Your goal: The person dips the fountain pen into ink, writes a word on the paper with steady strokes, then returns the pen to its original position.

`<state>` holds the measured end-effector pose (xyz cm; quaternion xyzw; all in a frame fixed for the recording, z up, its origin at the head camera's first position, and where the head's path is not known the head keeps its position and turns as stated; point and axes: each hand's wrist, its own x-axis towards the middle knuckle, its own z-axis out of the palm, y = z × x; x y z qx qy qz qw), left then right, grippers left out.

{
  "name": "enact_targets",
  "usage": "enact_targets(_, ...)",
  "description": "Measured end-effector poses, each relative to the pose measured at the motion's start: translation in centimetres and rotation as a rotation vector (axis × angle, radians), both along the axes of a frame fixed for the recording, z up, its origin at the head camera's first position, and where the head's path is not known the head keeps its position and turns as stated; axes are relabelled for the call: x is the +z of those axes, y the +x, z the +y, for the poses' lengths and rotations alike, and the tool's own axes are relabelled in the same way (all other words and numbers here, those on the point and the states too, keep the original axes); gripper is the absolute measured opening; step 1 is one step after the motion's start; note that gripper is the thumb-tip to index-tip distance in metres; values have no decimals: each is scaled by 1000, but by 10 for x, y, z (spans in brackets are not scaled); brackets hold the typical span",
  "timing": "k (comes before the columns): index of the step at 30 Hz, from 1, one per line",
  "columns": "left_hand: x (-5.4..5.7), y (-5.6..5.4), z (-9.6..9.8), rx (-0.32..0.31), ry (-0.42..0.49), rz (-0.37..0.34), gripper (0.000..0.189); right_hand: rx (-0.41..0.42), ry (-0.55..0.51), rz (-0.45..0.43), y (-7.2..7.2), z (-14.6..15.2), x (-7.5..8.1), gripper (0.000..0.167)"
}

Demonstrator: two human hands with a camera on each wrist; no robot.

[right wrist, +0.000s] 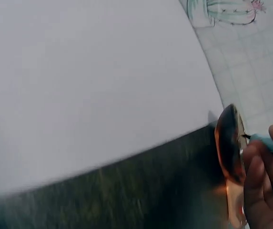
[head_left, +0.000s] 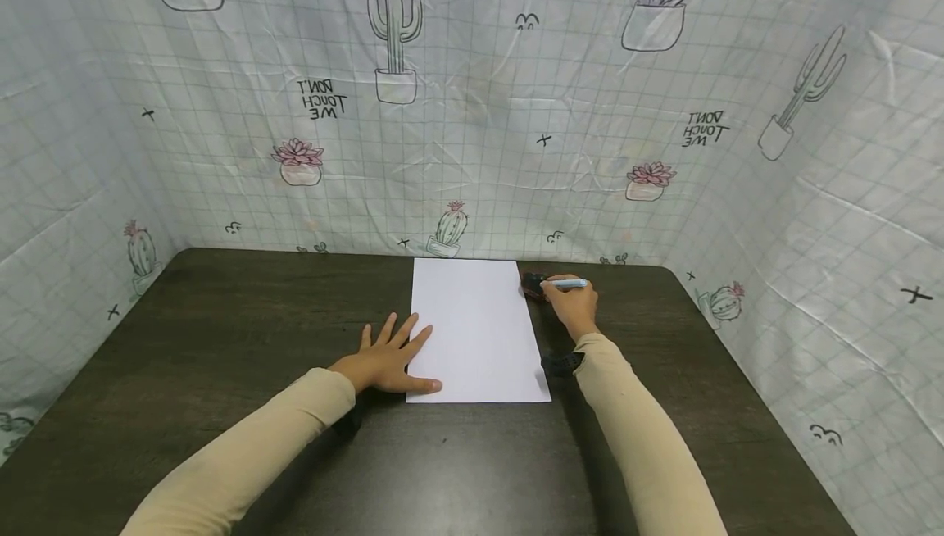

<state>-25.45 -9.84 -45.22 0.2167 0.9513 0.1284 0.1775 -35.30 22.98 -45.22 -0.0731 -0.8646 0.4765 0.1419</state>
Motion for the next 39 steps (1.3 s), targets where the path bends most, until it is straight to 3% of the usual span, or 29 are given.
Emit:
enact_targets(5, 0, -1, 0, -4, 1, -5, 97, 118, -250, -14, -4, -12, 3, 29)
enact_targets(9, 0, -1, -1, -6, -2, -17, 97, 199, -312, -48, -4, -27, 7, 31)
enact_targets(18, 4, 0, 0, -4, -5, -24, 97, 266, -282, -68, -3, -65, 6, 21)
enact_targets(30, 3, -1, 3, 11, -29, -9, 97, 291, -107, -89, -1, -92, 0, 11)
enact_targets(39, -11, -9, 1, 34, -59, -19, 102, 286, -25, -71, 1, -102, -6, 12)
